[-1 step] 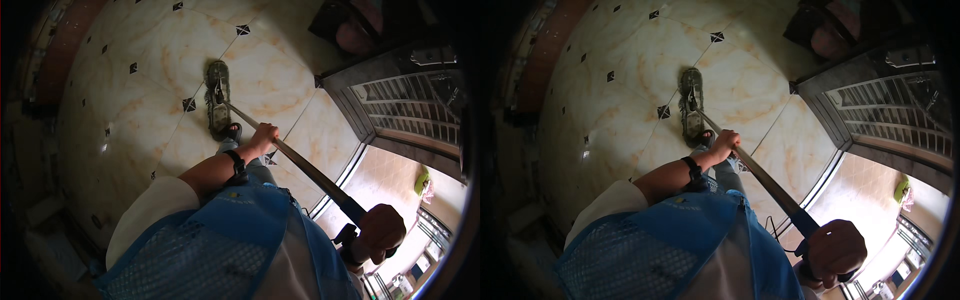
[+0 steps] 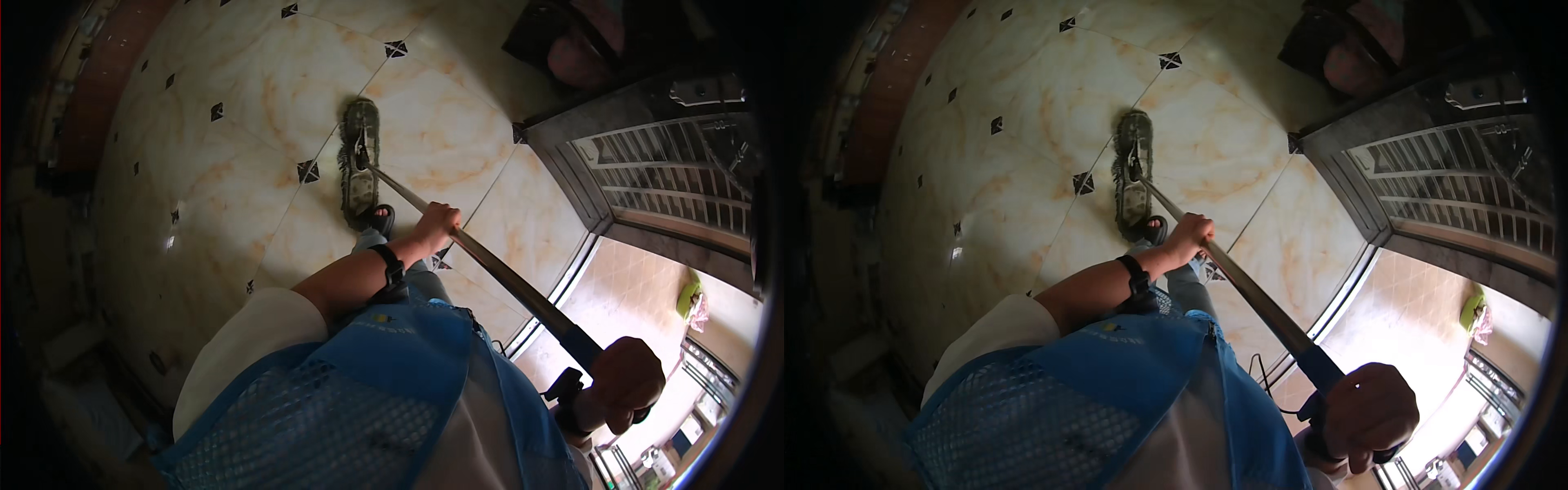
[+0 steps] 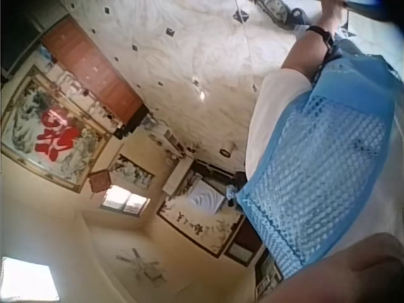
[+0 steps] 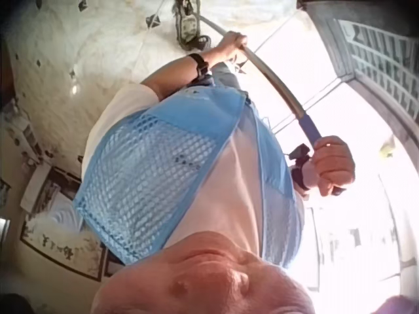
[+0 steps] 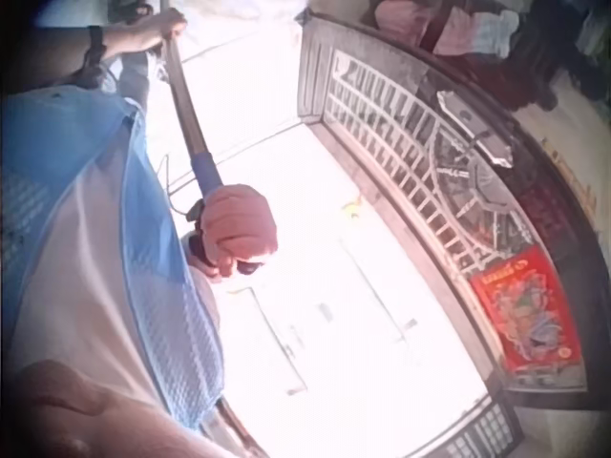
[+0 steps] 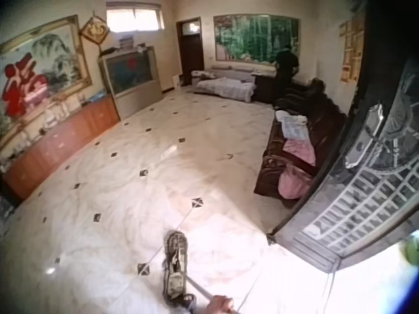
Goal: Mopping a tiled floor in a residential room using a flat mop.
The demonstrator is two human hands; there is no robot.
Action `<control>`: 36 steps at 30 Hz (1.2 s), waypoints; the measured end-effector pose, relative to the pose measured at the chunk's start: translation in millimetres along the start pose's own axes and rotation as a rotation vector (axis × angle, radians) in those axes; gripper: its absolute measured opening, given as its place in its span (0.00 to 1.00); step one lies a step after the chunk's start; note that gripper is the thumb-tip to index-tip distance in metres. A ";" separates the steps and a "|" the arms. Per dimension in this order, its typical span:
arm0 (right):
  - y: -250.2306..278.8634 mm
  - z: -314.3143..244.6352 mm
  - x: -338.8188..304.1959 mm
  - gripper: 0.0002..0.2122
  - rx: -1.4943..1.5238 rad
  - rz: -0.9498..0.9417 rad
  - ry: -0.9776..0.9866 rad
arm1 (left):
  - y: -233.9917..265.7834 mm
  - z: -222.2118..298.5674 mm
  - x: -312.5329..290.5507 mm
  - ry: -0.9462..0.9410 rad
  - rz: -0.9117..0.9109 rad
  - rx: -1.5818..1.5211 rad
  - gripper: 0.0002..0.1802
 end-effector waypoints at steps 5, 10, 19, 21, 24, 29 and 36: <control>20.3 -24.3 -42.7 0.08 -0.086 0.128 0.026 | -47.0 18.2 10.4 -0.082 -0.217 0.027 0.08; 43.8 -15.2 -73.8 0.10 0.069 0.523 0.063 | -56.2 19.8 17.7 0.044 -0.519 0.068 0.08; -19.4 3.2 -50.6 0.12 -0.098 0.686 0.142 | 24.0 -22.4 -3.3 0.122 -0.710 -0.014 0.14; -67.0 23.2 -20.3 0.12 -0.001 0.693 0.143 | 57.4 -48.4 -15.4 0.150 -0.732 0.060 0.22; -119.2 48.4 7.5 0.13 0.048 0.750 0.107 | 111.1 -92.0 -38.4 0.414 -0.736 -0.090 0.28; -204.5 97.8 37.6 0.16 -0.009 0.885 0.022 | 206.5 -150.2 -61.5 0.211 -0.616 0.125 0.17; -281.1 180.2 25.7 0.17 -0.007 1.048 -0.245 | 289.6 -242.0 -106.9 0.303 -0.495 0.365 0.07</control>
Point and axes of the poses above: each hand's wrist, its own x-axis towards the middle knuckle, its own y-axis out of the back of the hand, z = x × y, the point moved 8 cm from there along x, towards the middle knuckle, and after that the axes turned 2 degrees about z, right-handed, at the moved point
